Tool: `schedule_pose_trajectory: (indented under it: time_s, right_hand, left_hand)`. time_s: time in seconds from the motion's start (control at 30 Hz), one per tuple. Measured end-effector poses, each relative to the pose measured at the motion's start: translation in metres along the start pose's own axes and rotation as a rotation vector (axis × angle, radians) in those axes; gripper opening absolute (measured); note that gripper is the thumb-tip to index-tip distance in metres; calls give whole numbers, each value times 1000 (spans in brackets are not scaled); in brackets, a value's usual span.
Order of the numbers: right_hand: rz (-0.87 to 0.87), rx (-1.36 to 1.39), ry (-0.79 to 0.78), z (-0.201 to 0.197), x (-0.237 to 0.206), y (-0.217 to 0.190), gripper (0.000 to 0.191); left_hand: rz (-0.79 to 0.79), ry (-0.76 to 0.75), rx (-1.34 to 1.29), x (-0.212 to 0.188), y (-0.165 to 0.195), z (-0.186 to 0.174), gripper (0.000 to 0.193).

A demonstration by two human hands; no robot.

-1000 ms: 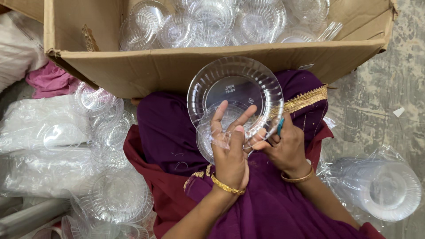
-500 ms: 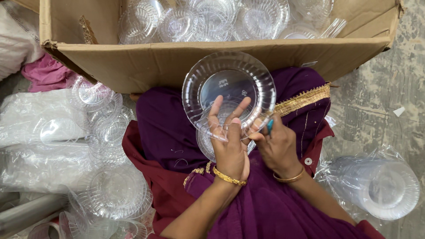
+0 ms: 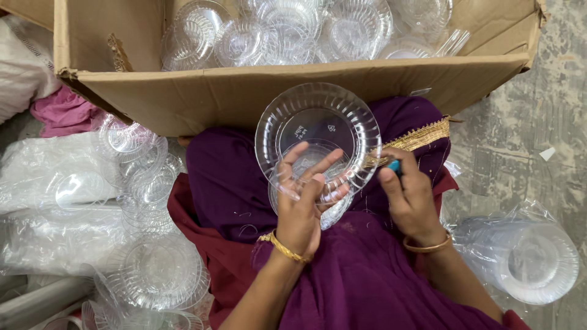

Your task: The person sits on the floor and repeatedly picks clear plastic plates from a cardboard box. Using a small blue utility knife, they trim the rim of each plate, then place the trimmed plate on their lap. The process is repeated for multiple plates throughout the clip.

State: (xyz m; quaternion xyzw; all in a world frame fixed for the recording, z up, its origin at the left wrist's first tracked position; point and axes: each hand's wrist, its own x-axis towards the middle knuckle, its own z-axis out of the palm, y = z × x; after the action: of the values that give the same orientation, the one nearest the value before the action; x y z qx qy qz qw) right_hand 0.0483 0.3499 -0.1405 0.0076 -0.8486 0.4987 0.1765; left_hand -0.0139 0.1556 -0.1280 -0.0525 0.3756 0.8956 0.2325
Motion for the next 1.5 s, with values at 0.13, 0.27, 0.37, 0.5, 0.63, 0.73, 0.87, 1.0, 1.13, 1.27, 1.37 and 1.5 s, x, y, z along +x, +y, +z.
schedule_pose_trajectory:
  time_s: [0.13,0.27,0.37,0.5,0.63,0.73,0.87,1.0,1.13,1.27,1.37,1.5]
  right_hand:
    - [160,-194,-132,-14,5,5,72]
    - [178,-155,-129,-20,8,13,90]
    - [129,-122,-119,-22,12,15,95]
    - [100,-189,-128,-23,17,12,96]
    - [115,-126,-126,-21,13,11,102]
    - [117,-127,-127,-19,7,14,102]
    - [131,-228,-124,-12,2,19,90]
    - [-90,-267,-84,-2,0,16,88]
    - [-125,-321,-64,6,-3,6,77]
    - [-91,-326,-31,17,-12,3,72]
    - [-16,-259,-11,22,-16,7,66]
    - [14,-413,204,-1,-8,19,36]
  left_hand:
    - [-5,-48,-27,-8,-1,9,65]
    - [-24,-76,-44,-10,0,16,66]
    - [-41,-110,-36,-11,2,16,66]
    - [-48,-134,-13,-10,5,14,65]
    - [-63,-131,-18,-11,6,14,64]
    - [-56,-121,-23,-12,6,14,64]
    - [-22,-107,-32,-13,4,15,64]
    - [44,-63,-3,-14,2,20,63]
    - [103,-58,-9,-14,1,27,63]
    - [156,-68,-26,-14,-1,32,63]
    - [162,-70,-29,-10,0,31,63]
    - [246,-91,192,0,18,4,60]
